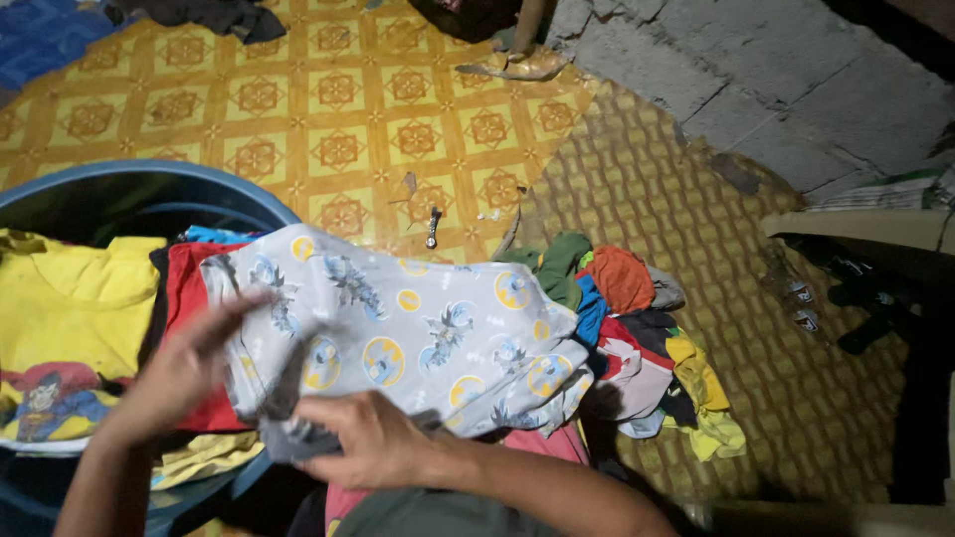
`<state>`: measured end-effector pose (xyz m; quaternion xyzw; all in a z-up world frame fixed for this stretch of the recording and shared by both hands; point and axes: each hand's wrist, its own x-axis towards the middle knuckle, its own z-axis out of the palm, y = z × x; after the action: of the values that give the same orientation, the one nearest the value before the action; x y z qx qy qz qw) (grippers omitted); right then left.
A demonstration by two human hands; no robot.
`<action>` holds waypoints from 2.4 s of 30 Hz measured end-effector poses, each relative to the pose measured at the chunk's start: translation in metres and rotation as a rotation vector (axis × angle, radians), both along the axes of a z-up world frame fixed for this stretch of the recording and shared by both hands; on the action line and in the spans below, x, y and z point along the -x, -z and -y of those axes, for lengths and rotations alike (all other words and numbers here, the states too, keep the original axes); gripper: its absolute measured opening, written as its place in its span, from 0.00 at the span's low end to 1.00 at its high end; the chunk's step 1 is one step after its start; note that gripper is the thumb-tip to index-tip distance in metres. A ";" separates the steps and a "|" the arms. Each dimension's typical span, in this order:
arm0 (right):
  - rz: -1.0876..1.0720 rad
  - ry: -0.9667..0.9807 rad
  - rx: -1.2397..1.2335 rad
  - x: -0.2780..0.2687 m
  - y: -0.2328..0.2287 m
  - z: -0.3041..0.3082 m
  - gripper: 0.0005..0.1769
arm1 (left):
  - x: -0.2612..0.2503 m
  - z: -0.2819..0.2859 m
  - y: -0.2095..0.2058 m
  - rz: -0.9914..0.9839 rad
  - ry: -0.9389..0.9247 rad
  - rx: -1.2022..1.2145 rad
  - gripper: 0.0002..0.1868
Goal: The person picks up various items of clothing including a red shirt and a blue cloth, folds them individually by hand, and places them into a blue plastic basket.
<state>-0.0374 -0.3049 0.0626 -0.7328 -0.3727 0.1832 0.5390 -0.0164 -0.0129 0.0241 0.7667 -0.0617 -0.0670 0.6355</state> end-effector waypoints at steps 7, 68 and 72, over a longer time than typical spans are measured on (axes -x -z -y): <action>-0.048 0.144 -0.125 -0.005 -0.018 0.012 0.22 | 0.049 0.061 -0.040 -0.365 0.198 0.024 0.28; -1.076 0.435 -0.186 -0.195 0.228 0.323 0.16 | 0.064 -0.035 0.130 -0.797 -0.225 0.447 0.19; -0.973 0.301 -0.028 -0.165 0.211 0.326 0.19 | 0.065 -0.028 0.128 -0.749 -0.268 0.607 0.22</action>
<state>0.1273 -0.6312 -0.1483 -0.6009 0.0288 0.4187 0.6803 -0.0810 0.0152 -0.1041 0.4717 0.2530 -0.2344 0.8115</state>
